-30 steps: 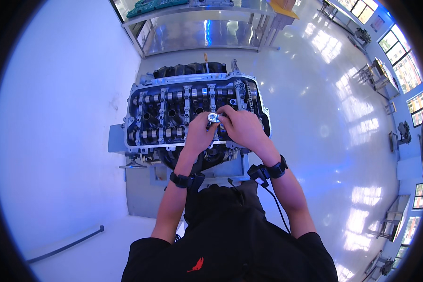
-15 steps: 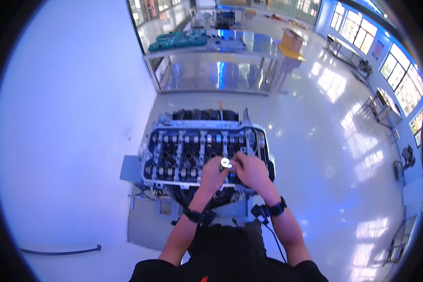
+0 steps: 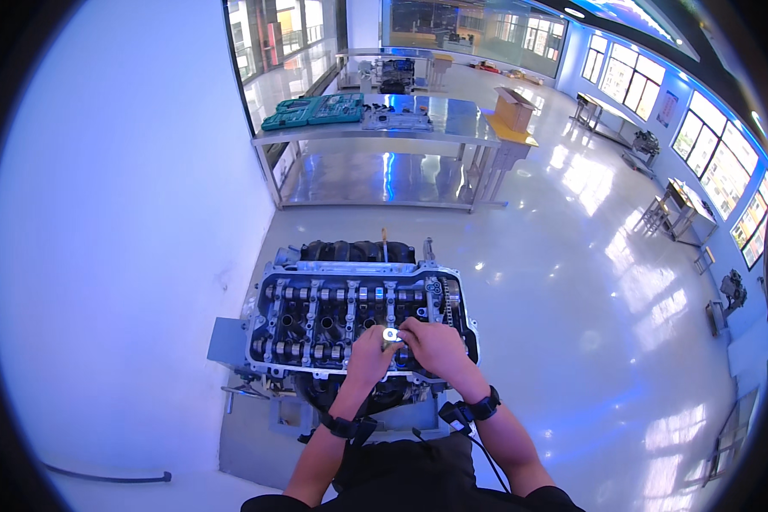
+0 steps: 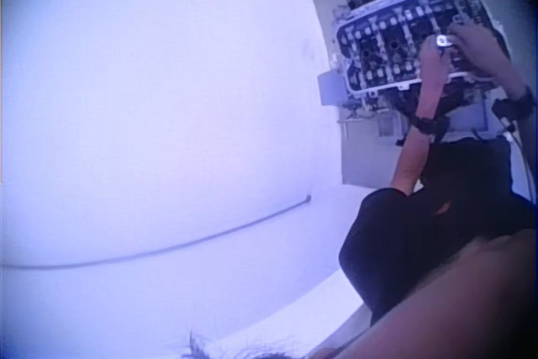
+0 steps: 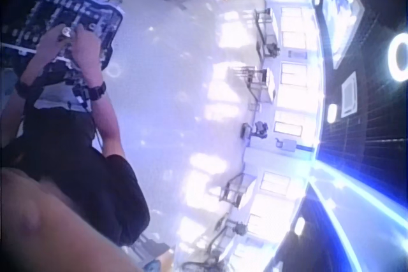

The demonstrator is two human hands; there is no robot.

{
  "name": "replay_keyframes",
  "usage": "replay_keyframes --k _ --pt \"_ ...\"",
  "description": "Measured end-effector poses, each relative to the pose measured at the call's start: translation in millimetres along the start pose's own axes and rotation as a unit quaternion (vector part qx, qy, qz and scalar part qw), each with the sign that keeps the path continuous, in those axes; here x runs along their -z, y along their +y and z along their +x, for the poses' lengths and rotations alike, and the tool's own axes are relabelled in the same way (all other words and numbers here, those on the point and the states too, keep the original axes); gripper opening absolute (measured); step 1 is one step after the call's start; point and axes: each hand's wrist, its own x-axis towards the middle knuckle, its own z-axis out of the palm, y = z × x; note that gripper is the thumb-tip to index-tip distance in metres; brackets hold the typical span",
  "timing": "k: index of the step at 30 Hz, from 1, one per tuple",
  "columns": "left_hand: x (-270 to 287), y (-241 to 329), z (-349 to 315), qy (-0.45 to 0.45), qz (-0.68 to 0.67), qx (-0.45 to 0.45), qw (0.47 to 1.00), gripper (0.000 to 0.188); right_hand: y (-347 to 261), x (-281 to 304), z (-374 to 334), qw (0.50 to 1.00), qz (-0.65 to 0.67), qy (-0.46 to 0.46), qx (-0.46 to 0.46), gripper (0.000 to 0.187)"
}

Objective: Removing components from an engine cylinder head assembly using a socket wrench.

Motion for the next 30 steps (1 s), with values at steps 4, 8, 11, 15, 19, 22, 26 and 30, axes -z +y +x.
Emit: replay_keyframes --k 4,8,11,15,19,22,26,30 --pt "1.1 1.1 2.6 -0.010 -0.038 -0.050 0.998 0.022 -2.2 2.0 0.7 1.000 0.003 0.025 0.001 0.019" --pt "0.0 5.9 1.4 -0.071 -0.100 0.042 0.992 0.017 6.5 -1.8 -3.1 0.998 0.014 0.059 0.031 0.020" --pt "3.2 -4.6 -2.0 0.004 -0.070 0.056 0.996 0.017 -3.5 -0.1 -2.7 0.998 0.037 0.013 0.055 0.028" --pt "6.1 6.7 1.7 -0.008 -0.058 0.043 0.997 0.016 -0.1 -4.2 -9.0 0.998 0.016 0.014 0.067 0.032" --pt "3.8 -2.3 1.1 -0.014 -0.087 -0.022 0.996 0.013 1.1 -2.5 -11.3 0.998 -0.007 0.015 0.055 0.031" --pt "5.0 -14.6 -2.1 -0.046 -0.119 0.004 0.992 0.008 1.2 -6.6 -13.4 0.997 -0.004 0.040 0.059 0.029" --pt "-0.5 -12.0 -3.6 0.024 -0.095 0.028 0.995 0.009 -4.8 -9.6 -14.3 0.999 0.010 0.034 0.041 0.028" --pt "5.8 -1.7 -1.9 0.027 -0.061 0.080 0.995 0.015 -5.5 -15.3 -14.8 0.998 -0.007 0.056 0.039 0.028"
